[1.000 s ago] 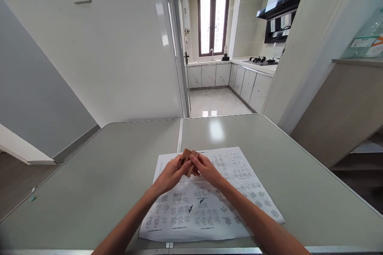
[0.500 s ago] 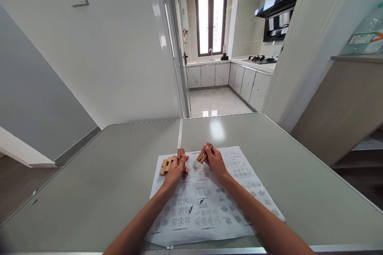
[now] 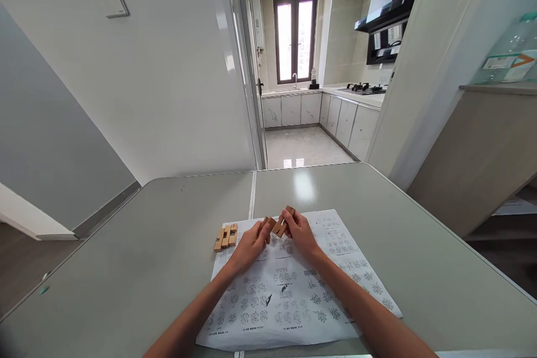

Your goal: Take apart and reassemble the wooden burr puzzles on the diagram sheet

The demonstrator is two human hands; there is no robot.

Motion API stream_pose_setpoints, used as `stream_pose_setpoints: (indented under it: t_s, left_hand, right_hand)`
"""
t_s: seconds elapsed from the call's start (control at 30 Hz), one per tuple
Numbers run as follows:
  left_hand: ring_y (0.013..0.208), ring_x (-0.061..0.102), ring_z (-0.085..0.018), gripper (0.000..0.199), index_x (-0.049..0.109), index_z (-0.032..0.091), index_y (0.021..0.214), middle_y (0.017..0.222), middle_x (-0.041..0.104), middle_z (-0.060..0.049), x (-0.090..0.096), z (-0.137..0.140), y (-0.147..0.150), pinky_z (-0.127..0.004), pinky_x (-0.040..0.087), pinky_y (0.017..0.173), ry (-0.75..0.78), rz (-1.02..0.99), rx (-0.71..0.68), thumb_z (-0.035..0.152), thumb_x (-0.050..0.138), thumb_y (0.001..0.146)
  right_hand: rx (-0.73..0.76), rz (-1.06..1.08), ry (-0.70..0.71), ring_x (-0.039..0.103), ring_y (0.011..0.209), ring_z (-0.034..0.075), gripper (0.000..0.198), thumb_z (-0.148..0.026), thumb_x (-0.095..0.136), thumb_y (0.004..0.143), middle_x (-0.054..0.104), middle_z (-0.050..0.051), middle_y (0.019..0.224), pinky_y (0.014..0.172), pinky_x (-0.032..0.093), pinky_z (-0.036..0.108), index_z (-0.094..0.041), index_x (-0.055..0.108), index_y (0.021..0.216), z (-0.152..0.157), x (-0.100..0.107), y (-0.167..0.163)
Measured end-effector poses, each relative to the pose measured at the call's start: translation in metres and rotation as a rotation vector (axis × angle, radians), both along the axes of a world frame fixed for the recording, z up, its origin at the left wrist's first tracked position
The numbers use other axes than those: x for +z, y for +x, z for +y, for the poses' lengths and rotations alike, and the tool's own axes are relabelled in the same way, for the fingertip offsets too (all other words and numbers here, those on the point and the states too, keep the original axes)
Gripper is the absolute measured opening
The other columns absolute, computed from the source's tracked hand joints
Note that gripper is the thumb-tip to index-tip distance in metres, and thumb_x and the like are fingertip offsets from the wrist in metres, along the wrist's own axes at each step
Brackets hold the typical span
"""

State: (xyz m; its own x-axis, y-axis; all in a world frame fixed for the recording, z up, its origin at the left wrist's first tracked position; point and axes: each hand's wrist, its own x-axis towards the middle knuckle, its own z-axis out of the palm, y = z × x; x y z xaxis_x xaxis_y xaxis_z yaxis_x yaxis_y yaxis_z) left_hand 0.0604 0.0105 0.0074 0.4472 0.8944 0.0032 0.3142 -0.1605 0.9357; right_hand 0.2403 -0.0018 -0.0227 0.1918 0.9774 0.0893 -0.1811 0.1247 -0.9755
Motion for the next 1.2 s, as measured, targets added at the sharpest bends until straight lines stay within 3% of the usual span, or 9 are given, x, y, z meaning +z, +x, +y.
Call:
stream_pose_setpoints:
  t_s: [0.07, 0.23, 0.43, 0.6, 0.73, 0.93, 1.03, 1.13, 1.2]
  left_hand:
    - [0.066, 0.056, -0.019, 0.043, 0.056, 0.021, 0.083, 0.075, 0.064, -0.003, -0.002, -0.002, 0.004, -0.028, 0.038, 0.062, 0.139, 0.111, -0.019, 0.062, 0.05, 0.096]
    - [0.078, 0.067, -0.026, 0.027, 0.06, 0.023, 0.091, 0.093, 0.073, -0.009, -0.007, -0.002, 0.004, -0.03, 0.041, 0.067, 0.259, 0.241, -0.02, 0.05, 0.061, 0.093]
    - [0.078, 0.068, -0.028, 0.041, 0.062, 0.024, 0.089, 0.086, 0.074, -0.007, -0.003, 0.002, -0.003, -0.03, 0.039, 0.066, 0.306, 0.367, -0.01, 0.061, 0.074, 0.079]
    - [0.075, 0.066, -0.027, 0.046, 0.06, 0.023, 0.084, 0.087, 0.07, -0.008, -0.005, 0.004, -0.007, -0.031, 0.038, 0.068, 0.473, 0.492, -0.016, 0.068, 0.066, 0.084]
    - [0.077, 0.066, -0.027, 0.041, 0.059, 0.022, 0.086, 0.093, 0.067, -0.01, -0.01, 0.005, -0.006, -0.033, 0.04, 0.07, 0.51, 0.561, -0.024, 0.061, 0.055, 0.095]
    - [0.077, 0.061, -0.023, 0.046, 0.061, 0.022, 0.09, 0.084, 0.063, -0.006, -0.004, 0.006, -0.006, -0.031, 0.04, 0.072, 0.313, 0.302, 0.109, 0.063, 0.042, 0.1]
    - [0.06, 0.046, -0.015, 0.058, 0.064, 0.02, 0.1, 0.075, 0.054, 0.0, 0.002, 0.01, -0.009, -0.027, 0.034, 0.059, 0.042, 0.008, 0.113, 0.07, 0.035, 0.098]
    - [0.05, 0.027, -0.008, 0.059, 0.062, 0.019, 0.116, 0.08, 0.049, 0.002, 0.006, 0.013, -0.013, -0.023, 0.019, 0.047, -0.301, -0.255, 0.034, 0.071, 0.045, 0.093]
    - [0.049, 0.023, -0.006, 0.057, 0.061, 0.02, 0.121, 0.083, 0.05, 0.002, 0.006, 0.014, -0.014, -0.022, 0.015, 0.045, -0.433, -0.371, 0.017, 0.067, 0.053, 0.09]
  right_hand:
    - [-0.03, 0.017, -0.01, 0.042, 0.052, 0.013, 0.052, -0.071, 0.065, 0.085, 0.052, -0.003, 0.062, 0.049, 0.034, 0.028, -0.02, 0.065, 0.078, 0.002, -0.001, 0.003]
    - [-0.065, 0.06, -0.043, 0.04, 0.051, 0.012, 0.049, -0.069, 0.066, 0.085, 0.05, -0.003, 0.06, 0.047, 0.033, 0.027, -0.02, 0.064, 0.077, 0.004, -0.001, 0.008]
    - [-0.063, 0.073, -0.046, 0.038, 0.051, 0.011, 0.048, -0.067, 0.067, 0.085, 0.049, -0.004, 0.059, 0.047, 0.031, 0.025, -0.02, 0.065, 0.077, 0.005, -0.003, 0.007]
    - [-0.064, 0.072, -0.048, 0.04, 0.05, 0.011, 0.05, -0.069, 0.069, 0.083, 0.052, -0.004, 0.059, 0.046, 0.031, 0.026, -0.02, 0.065, 0.077, 0.007, -0.005, 0.006]
    - [-0.054, 0.071, -0.029, 0.04, 0.049, 0.011, 0.049, -0.068, 0.068, 0.085, 0.052, -0.004, 0.058, 0.046, 0.032, 0.026, -0.02, 0.064, 0.076, 0.007, -0.005, 0.006]
    - [-0.033, 0.061, -0.021, 0.039, 0.048, 0.011, 0.049, -0.069, 0.067, 0.084, 0.052, -0.004, 0.058, 0.046, 0.03, 0.026, -0.021, 0.064, 0.077, 0.005, -0.001, 0.006]
    - [0.035, 0.084, -0.009, 0.039, 0.048, 0.011, 0.05, -0.07, 0.065, 0.085, 0.053, -0.003, 0.06, 0.045, 0.031, 0.026, -0.021, 0.066, 0.08, 0.003, 0.005, 0.004]
    - [0.114, 0.12, -0.003, 0.04, 0.048, 0.011, 0.054, -0.073, 0.06, 0.087, 0.056, -0.002, 0.063, 0.045, 0.031, 0.026, -0.02, 0.071, 0.086, 0.0, 0.009, 0.003]
    - [0.149, 0.137, 0.003, 0.04, 0.049, 0.01, 0.055, -0.072, 0.06, 0.088, 0.055, -0.002, 0.065, 0.045, 0.032, 0.026, -0.019, 0.075, 0.092, -0.002, 0.012, 0.002]
